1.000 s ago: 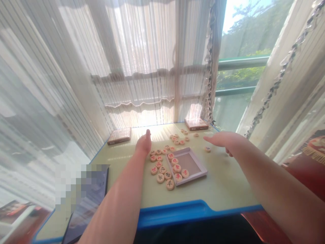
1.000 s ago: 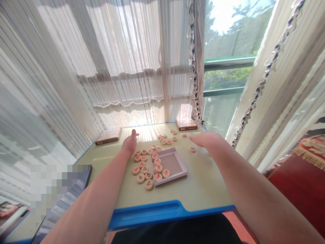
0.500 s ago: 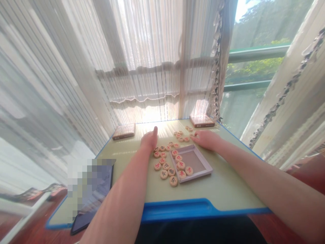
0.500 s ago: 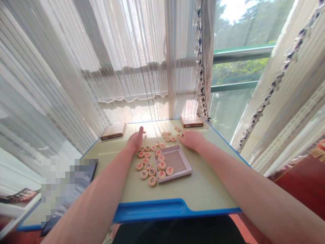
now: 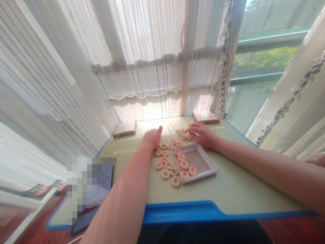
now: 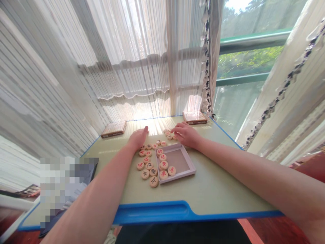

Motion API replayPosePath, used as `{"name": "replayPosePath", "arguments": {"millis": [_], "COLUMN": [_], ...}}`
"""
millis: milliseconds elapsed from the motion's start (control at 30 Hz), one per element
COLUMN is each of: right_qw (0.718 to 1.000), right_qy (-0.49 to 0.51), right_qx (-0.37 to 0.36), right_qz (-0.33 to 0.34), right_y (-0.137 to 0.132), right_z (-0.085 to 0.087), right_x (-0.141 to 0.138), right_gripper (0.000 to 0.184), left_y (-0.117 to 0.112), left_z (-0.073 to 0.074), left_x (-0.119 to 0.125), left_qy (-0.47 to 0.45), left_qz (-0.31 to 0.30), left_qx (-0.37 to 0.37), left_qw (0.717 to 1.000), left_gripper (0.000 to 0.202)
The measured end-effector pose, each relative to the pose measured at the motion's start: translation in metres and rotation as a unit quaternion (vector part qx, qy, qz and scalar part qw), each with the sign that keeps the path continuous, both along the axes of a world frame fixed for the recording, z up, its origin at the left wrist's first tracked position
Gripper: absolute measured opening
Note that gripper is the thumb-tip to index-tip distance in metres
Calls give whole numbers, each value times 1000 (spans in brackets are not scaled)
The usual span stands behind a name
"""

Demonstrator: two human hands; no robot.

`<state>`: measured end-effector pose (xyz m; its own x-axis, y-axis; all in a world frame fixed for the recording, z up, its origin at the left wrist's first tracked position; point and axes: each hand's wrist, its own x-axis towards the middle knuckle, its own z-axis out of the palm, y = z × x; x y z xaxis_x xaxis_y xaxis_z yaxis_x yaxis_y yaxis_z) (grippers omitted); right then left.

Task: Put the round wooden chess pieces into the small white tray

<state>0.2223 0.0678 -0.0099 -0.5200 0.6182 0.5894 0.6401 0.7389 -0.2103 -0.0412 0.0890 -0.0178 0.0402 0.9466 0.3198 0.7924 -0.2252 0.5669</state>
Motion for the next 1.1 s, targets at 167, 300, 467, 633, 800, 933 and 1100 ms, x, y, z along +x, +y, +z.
{"name": "replayPosePath", "arguments": {"millis": [167, 300, 467, 633, 800, 933, 1100], "right_qw": [996, 973, 976, 987, 985, 978, 982], "right_qy": [-12, -151, -149, -104, -97, -94, -140], "right_qx": [-27, -80, -92, -17, 37, 39, -24], "right_qz": [83, 153, 128, 121, 139, 180, 124], "right_y": [-17, -30, -24, -14, -22, -50, -84], "right_z": [18, 23, 19, 20, 22, 34, 42], "right_x": [4, 5, 6, 16, 13, -3, -24], "right_gripper": [38, 44, 42, 38, 27, 20, 20], "left_y": [1, 0, -1, -4, -6, -6, -5], "left_z": [-1, -1, 1, 6, 8, 8, 8], "left_x": [-1, -1, -1, 0, 1, 1, 1], "left_qy": [11, 43, 82, 168, 202, 204, 201], "left_qz": [-11, -16, -15, -8, 0, 0, 3], "left_qx": [8, 12, 11, -17, -18, -19, -22], "left_qw": [1000, 999, 996, 986, 979, 979, 979], "left_gripper": [52, 57, 62, 69, 71, 71, 71]}}
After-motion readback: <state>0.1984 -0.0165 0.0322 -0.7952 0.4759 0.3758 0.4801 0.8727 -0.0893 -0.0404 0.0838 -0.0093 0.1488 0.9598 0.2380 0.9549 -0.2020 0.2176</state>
